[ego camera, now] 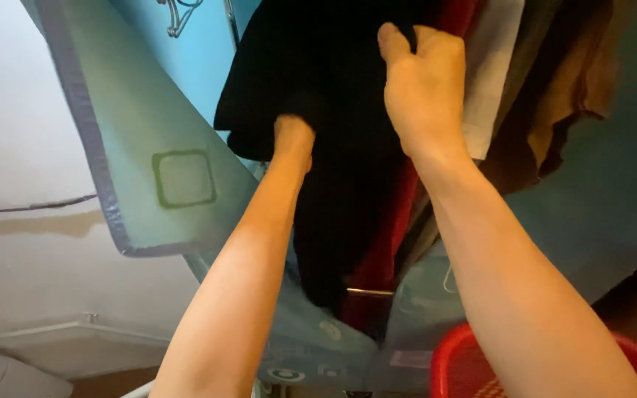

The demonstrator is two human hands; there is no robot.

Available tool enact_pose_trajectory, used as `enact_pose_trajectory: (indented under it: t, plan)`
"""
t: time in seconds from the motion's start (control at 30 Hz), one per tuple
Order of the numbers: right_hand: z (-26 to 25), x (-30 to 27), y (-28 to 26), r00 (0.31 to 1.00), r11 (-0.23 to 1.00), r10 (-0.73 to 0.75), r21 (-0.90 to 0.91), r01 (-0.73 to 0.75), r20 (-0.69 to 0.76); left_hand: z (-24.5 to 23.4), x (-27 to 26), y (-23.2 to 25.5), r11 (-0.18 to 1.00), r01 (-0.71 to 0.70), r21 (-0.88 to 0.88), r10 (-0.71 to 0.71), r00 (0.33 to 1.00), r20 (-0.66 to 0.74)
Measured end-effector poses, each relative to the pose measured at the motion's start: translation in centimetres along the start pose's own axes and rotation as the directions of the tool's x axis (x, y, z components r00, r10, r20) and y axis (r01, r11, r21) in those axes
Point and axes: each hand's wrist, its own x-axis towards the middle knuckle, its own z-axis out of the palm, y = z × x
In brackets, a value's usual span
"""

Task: Hanging a shirt on a hanger inside a portable fabric closet and then zipping the closet shut.

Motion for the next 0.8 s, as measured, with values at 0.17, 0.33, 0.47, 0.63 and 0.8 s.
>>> enact_pose_trajectory:
  t: [0.17, 0.33, 0.47, 0.63, 0.8]
  plan:
    - [0.8, 1.7, -1.3, 0.999, 0.996, -0.035, 0.076, 0.034, 0.013, -2.1, 8.0, -1.5, 0.868, -0.45, 0.21, 0.27, 0.783, 0.561]
    - [1.9, 4.0, -1.0, 0.935, 0.927, -0.355, 0.141, 0.348, 0.024, -3.1, 1.4, -2.0, 0.99, -0.062, -0.125, 0.013, 0.933, -0.36]
    - [1.8, 5.1, -0.7, 0.869, 0.871, -0.489, 0.105, 0.481, 0.075, 1.2, 1.4, 1.5, 0.958, -0.069, -0.278, -0.046, 0.92, -0.388]
    - [2.0, 4.9, -0.7, 0.995, 0.972, -0.086, -0.216, 0.096, 0.057, 1.4, 3.9, 1.0, 0.633, -0.012, -0.774, -0.052, 0.997, -0.058]
    - [1.7, 2.1, -0.9, 0.985, 0.991, 0.045, -0.128, -0.024, 0.164, 5.6, 5.4, 3.0, 0.966, -0.249, 0.071, 0.259, 0.923, -0.286]
